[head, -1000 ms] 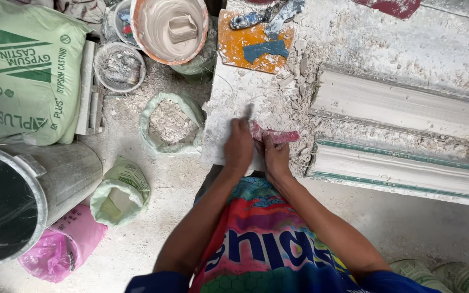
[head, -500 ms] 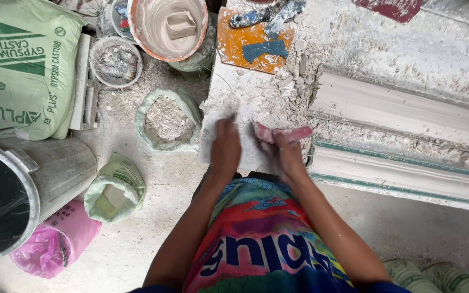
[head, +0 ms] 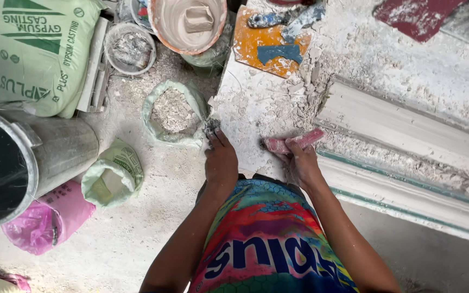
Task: The person refines a plaster molding using a scraper and a brush. They scrape along the edges and grooves of the molding, then use a brush to clean off excess plaster dust.
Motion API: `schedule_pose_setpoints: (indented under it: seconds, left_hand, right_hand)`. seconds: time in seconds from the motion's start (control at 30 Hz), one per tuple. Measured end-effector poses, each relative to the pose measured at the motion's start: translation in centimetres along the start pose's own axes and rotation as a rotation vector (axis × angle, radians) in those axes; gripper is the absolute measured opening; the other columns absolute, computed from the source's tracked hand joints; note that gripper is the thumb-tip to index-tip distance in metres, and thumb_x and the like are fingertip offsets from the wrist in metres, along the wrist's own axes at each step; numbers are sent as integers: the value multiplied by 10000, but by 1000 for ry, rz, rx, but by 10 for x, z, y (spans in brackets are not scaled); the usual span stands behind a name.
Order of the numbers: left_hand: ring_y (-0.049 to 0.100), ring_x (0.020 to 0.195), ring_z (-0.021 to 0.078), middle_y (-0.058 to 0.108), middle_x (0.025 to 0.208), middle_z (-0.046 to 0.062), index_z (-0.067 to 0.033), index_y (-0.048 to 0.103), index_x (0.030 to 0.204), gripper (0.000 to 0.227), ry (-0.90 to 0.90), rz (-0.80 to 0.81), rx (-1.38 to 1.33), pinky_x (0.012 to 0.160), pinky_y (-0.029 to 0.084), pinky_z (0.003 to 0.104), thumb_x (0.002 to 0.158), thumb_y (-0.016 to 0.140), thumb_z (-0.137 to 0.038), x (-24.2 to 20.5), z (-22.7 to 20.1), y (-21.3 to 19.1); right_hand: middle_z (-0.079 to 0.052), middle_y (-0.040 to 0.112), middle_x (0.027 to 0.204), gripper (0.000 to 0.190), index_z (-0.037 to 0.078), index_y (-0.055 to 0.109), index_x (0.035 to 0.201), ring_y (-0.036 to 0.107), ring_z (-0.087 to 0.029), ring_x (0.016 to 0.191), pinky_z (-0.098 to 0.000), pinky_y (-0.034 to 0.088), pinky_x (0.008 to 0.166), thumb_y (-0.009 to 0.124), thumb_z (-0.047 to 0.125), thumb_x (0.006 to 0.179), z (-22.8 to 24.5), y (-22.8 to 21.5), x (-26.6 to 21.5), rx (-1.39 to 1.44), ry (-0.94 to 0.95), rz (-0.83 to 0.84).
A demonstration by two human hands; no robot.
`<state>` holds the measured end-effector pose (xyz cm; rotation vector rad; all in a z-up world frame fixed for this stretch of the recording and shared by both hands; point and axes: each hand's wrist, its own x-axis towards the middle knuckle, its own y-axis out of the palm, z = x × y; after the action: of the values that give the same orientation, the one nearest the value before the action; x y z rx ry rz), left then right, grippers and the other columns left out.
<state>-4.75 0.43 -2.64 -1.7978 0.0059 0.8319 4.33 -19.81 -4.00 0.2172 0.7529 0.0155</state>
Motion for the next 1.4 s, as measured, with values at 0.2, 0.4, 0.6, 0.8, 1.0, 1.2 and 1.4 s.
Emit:
schedule_pose_setpoints:
  seconds: [0.2, 0.4, 0.6, 0.8, 1.0, 1.2, 1.4]
  left_hand:
    - [697, 1036, 512, 500, 1434, 343, -175, 261, 1647, 797, 266, 35, -439, 684, 692, 549, 942, 527, 85, -51, -17, -35]
    - [675, 589, 186, 647, 1047, 192, -120, 544, 1470, 459, -378, -390, -1769, 494, 637, 270, 1051, 356, -104, 7, 8, -36]
    - [577, 697, 172, 522, 921, 92, -282, 543, 1484, 446, -699, -197, -2029, 546, 585, 269, 1077, 382, -197, 3, -2, -8]
    - [611, 478, 187, 600, 733, 137, -130, 457, 1554, 506, -561, 96, -1709, 391, 616, 342, 1075, 403, -284, -72, -12, -63]
    - [718, 777, 252, 662, 947, 230, -174, 196, 1663, 617, -390, -263, -1445, 621, 667, 388, 1081, 381, -260, -38, 24, -94]
    - [657, 573, 244, 635, 841, 238, -98, 334, 1587, 612, -528, 61, -1802, 489, 633, 378, 1081, 427, -428, 35, 41, -1]
    - [566, 614, 182, 636, 857, 191, -209, 495, 1575, 581, -506, 58, -1449, 541, 518, 376, 1010, 373, -267, -35, 23, -19]
  right_hand:
    - [-178, 692, 914, 318, -62, 644, 1141, 751, -328, 844, -460, 667, 731, 720, 189, 961, 24, 2, 6, -186, -33, 49]
    - [-210, 715, 921, 367, -90, 577, 1206, 760, -339, 818, -545, 656, 682, 662, 214, 1018, 42, 5, -1, -245, -56, 121]
    - [-202, 690, 1111, 471, -40, 416, 1353, 738, -377, 954, -587, 630, 805, 628, 218, 1020, 52, -2, -17, -251, 20, 158]
    - [-173, 657, 1097, 423, -65, 513, 1309, 697, -321, 1001, -532, 635, 850, 652, 196, 1006, 37, -30, 8, -308, -37, 162]
    - [-61, 652, 875, 231, 48, 633, 1065, 667, -170, 824, -333, 624, 669, 674, 269, 1010, 71, -11, -16, -521, -87, 252]
    - [-100, 610, 818, 267, 14, 609, 1021, 640, -214, 777, -352, 581, 599, 676, 272, 1017, 79, 6, -26, -610, -124, 252]
    - [-143, 657, 888, 287, 8, 652, 1029, 628, -263, 859, -418, 551, 722, 647, 295, 1025, 93, 14, -38, -693, -121, 232]
